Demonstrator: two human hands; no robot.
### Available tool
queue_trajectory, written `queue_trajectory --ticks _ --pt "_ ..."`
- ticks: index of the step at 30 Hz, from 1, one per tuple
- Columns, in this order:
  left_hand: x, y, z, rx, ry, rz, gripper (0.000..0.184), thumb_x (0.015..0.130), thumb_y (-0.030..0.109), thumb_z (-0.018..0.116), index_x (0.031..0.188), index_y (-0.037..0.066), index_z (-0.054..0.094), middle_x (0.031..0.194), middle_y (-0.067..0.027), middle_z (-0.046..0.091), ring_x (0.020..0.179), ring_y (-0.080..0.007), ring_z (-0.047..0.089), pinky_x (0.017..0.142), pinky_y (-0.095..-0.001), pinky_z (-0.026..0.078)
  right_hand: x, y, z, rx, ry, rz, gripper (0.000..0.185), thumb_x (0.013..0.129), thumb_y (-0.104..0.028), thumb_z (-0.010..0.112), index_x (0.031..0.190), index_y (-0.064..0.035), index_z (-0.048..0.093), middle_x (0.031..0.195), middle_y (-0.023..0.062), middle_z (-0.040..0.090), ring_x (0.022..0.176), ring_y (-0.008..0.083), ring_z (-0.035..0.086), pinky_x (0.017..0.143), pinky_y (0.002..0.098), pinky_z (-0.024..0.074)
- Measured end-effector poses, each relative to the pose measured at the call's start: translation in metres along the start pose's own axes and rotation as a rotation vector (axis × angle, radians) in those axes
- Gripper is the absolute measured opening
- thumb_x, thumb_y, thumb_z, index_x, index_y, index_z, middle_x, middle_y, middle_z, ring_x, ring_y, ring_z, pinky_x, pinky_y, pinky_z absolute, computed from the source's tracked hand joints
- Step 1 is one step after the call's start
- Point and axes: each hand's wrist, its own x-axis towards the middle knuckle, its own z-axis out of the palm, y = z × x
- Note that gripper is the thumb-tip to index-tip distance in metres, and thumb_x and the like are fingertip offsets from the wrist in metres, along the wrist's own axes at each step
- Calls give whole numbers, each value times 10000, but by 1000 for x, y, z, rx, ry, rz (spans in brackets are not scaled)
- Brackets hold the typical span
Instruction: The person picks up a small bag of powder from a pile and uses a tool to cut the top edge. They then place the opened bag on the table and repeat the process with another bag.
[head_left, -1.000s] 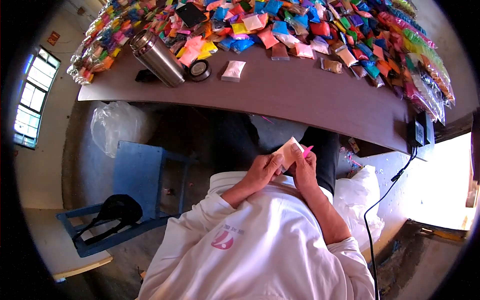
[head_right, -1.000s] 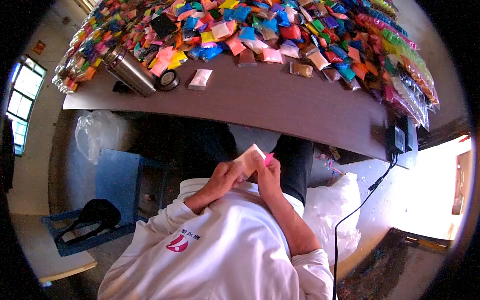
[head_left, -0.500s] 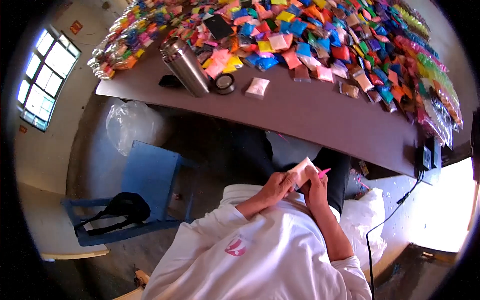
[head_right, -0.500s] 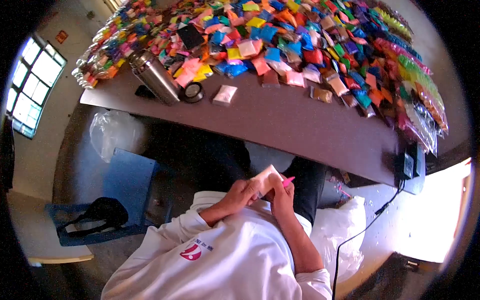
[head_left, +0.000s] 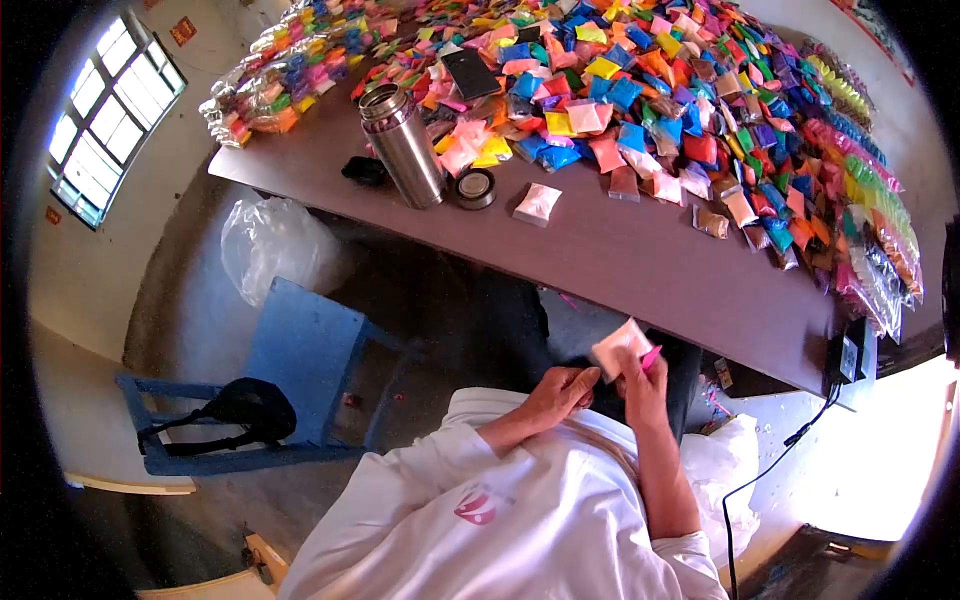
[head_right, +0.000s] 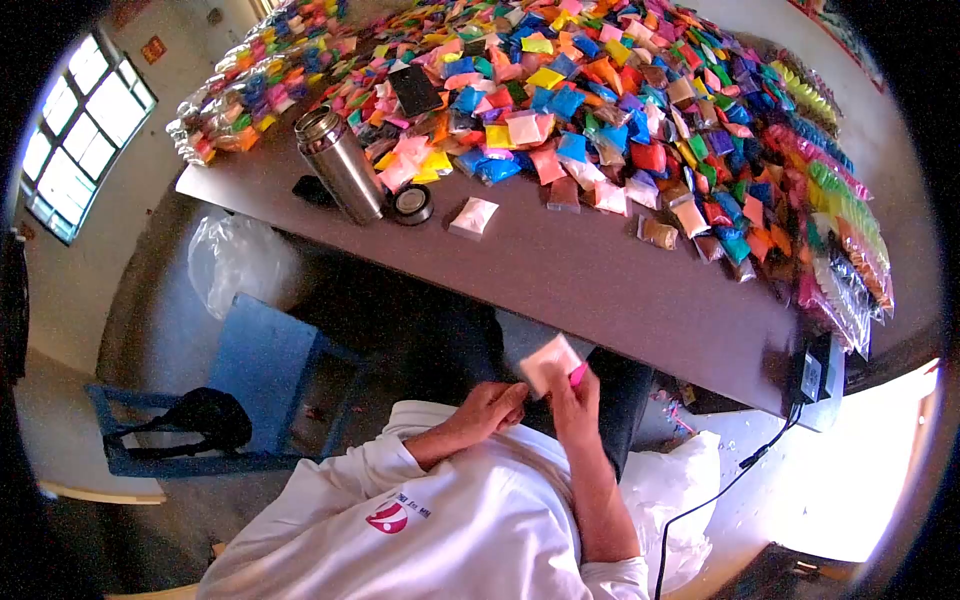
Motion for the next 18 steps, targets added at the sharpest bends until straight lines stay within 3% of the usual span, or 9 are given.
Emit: queue_trajectory --ticks 3,4,6,8,15,18 --pt "2 -15 -5 -62 -2 -60 545 935 490 448 594 69 499 533 3 449 467 -65 370 428 -240 283 37 -50 22 -245 -23 -286 131 885 -121 606 890 -22 520 778 -8 530 727 71 487 606 225 427" --pt "1 -15 -6 -62 -1 -63 545 935 490 448 594 69 499 533 3 449 467 -65 370 428 -240 283 65 -44 16 -480 7 -345 186 833 -134 655 871 -9 522 748 50 546 695 125 514 599 277 440" --pt "2 -15 -7 -59 31 -153 547 931 493 455 579 76 497 523 -1 454 445 -61 366 417 -236 276 97 -73 44 -657 46 -464 247 789 -167 683 880 1 528 728 126 557 654 232 541 602 343 448" --pt "5 -16 -8 -72 44 -167 534 938 477 446 570 90 451 511 -3 439 436 -70 352 411 -239 258 138 -73 57 -805 53 -420 291 772 -212 693 908 0 549 775 181 592 697 326 578 624 383 457" --pt "4 -24 -28 -147 54 -142 554 932 504 409 542 116 345 468 -3 387 417 -90 315 408 -259 235 199 -65 106 -988 -7 -282 430 721 -350 728 936 -10 576 916 214 634 874 358 622 685 422 474" --pt "3 -29 -37 -293 39 -155 497 936 436 475 562 114 418 513 -19 445 412 -69 362 376 -223 259 210 -59 119 -1041 98 -211 455 712 -392 729 939 -25 583 929 204 638 901 361 616 730 433 473"
